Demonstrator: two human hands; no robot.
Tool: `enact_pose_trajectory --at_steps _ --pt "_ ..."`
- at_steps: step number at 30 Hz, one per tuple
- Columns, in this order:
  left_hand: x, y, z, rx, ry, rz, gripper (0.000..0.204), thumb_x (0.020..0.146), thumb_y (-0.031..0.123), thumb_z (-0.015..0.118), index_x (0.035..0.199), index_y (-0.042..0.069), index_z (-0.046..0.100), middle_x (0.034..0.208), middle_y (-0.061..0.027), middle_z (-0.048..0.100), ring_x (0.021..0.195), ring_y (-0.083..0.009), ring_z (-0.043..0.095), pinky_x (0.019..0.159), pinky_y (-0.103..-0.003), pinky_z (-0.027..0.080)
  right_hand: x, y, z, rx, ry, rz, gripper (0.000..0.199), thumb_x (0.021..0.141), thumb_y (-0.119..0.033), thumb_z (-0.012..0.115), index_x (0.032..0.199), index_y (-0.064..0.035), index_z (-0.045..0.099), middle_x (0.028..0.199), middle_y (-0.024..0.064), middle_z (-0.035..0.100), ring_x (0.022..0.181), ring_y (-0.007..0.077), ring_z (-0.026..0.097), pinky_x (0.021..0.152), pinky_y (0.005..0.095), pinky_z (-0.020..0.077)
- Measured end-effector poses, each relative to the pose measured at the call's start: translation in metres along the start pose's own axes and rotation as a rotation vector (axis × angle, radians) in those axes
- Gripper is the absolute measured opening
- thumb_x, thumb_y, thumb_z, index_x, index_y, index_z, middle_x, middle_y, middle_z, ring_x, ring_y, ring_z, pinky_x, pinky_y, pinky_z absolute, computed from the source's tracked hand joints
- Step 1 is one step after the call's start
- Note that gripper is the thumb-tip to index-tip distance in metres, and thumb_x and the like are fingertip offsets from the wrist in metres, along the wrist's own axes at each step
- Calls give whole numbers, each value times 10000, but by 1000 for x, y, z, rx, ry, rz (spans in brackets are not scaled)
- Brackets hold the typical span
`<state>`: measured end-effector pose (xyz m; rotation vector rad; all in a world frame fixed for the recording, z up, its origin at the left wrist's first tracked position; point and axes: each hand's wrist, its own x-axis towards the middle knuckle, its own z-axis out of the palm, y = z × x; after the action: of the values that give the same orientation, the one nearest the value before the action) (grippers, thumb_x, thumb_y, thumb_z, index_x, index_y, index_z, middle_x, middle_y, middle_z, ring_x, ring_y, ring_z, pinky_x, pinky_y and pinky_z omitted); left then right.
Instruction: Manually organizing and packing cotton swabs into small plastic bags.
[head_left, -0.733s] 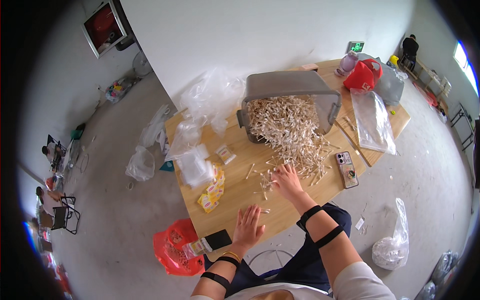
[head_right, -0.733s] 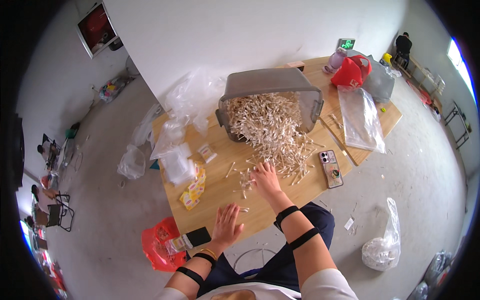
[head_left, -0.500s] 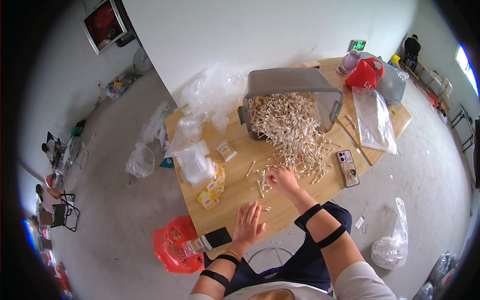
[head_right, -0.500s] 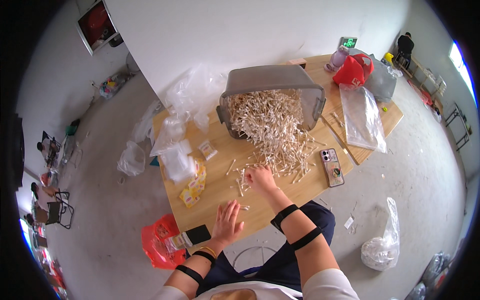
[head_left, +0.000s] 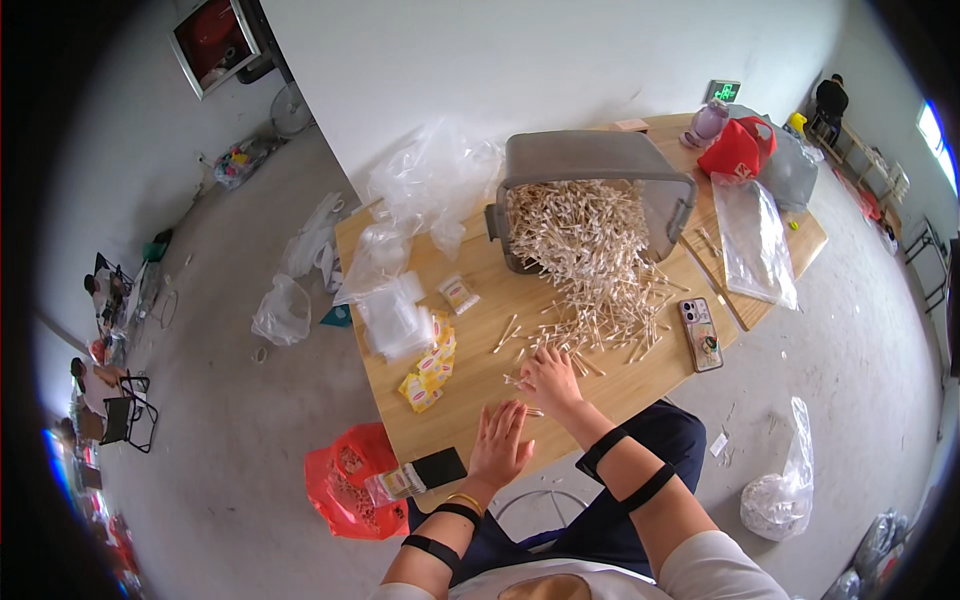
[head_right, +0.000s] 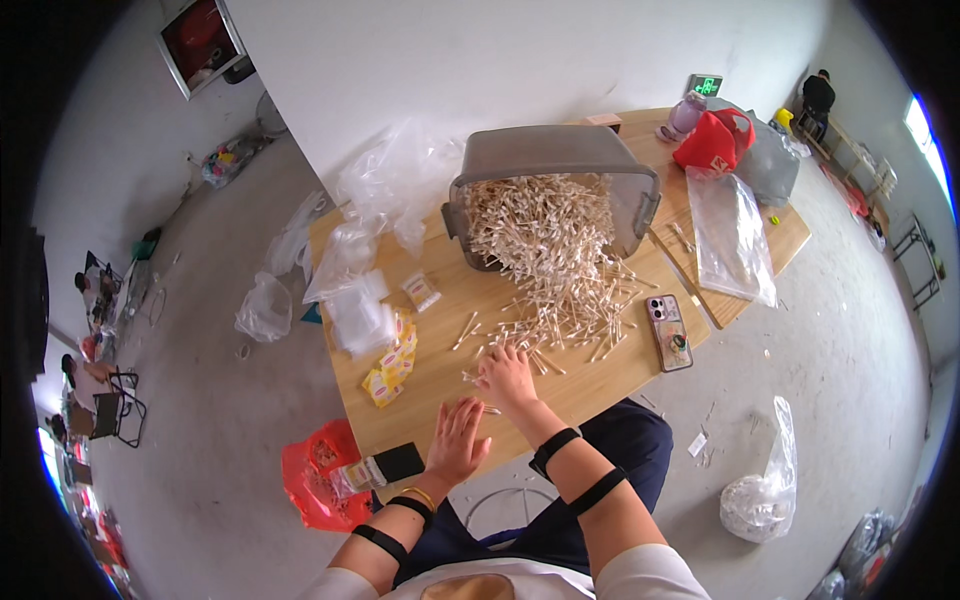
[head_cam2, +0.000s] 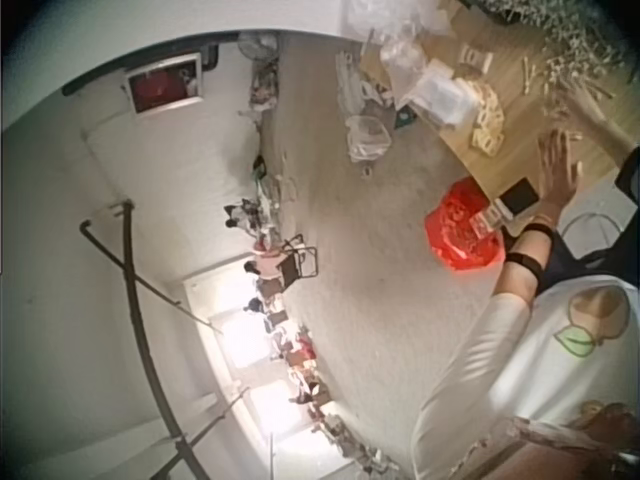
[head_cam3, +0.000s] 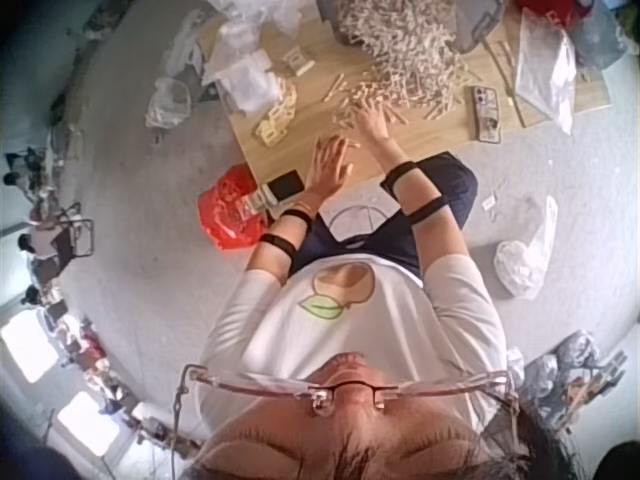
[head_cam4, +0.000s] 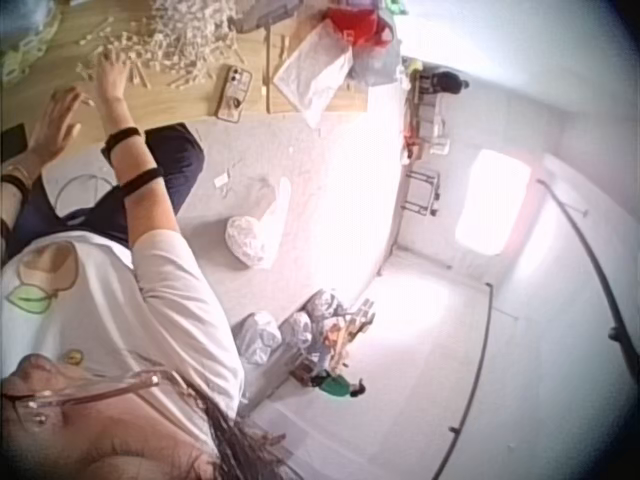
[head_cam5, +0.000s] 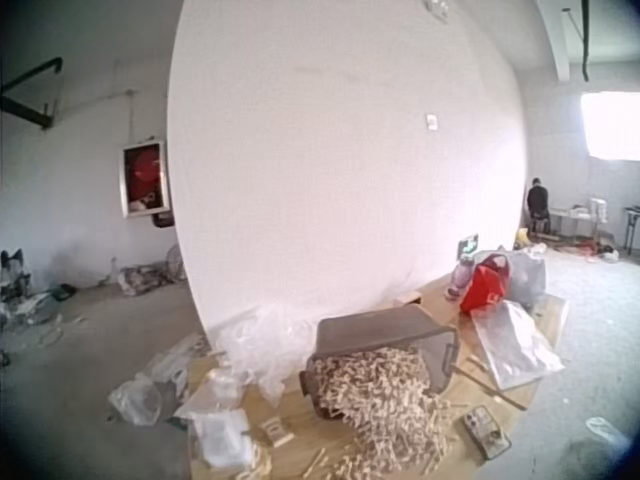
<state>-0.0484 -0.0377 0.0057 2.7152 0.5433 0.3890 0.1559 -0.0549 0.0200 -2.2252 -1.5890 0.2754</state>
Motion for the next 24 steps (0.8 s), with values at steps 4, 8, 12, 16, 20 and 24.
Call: enact_pose_trajectory --at_steps 4,8,12,16,20,24 --pt "-3 -2 0 -13 28 0 752 885 330 668 1520 48 382 1533 -137 401 1454 -301 357 1220 -589 221 -12 4 -5 84 71 -81 478 707 -357 846 1079 -118 663 1188 91 542 1165 307 491 984 452 411" --pt "-3 -2 -1 -17 30 -6 742 883 327 671 1510 44 395 1516 -140 413 1441 -298 371 1216 -593 227 -18 4 -28 -14 179 -91 527 712 -362 848 1129 -120 635 1194 92 543 1152 310 499 981 444 414" --pt "-2 -3 -1 -45 20 -6 807 878 337 683 1536 36 325 1516 -164 400 1448 -341 349 1216 -595 217 -11 5 -34 -54 102 -131 638 678 -352 869 1215 -119 613 1262 82 531 1204 306 479 1024 443 405" --pt "19 -8 -5 -148 162 -104 894 855 320 722 1543 -3 253 1517 -216 376 1451 -395 322 1211 -590 219 -10 11 -49 47 16 -120 659 701 -276 839 1295 -124 598 1364 89 508 1276 324 455 1074 454 388" --pt "67 -12 -8 -112 134 -123 822 830 293 753 1464 -28 341 1504 -238 384 1434 -405 341 1211 -571 234 -7 28 -49 -55 20 -261 663 707 -169 770 1342 -125 582 1442 99 477 1383 340 386 1189 460 301" --pt "92 -12 -4 -62 112 -159 514 797 236 779 1215 55 539 1282 -152 535 1229 -367 500 1062 -510 396 0 32 -48 -108 42 -338 579 716 -134 746 1280 -117 617 1419 98 496 1410 333 366 1219 460 267"
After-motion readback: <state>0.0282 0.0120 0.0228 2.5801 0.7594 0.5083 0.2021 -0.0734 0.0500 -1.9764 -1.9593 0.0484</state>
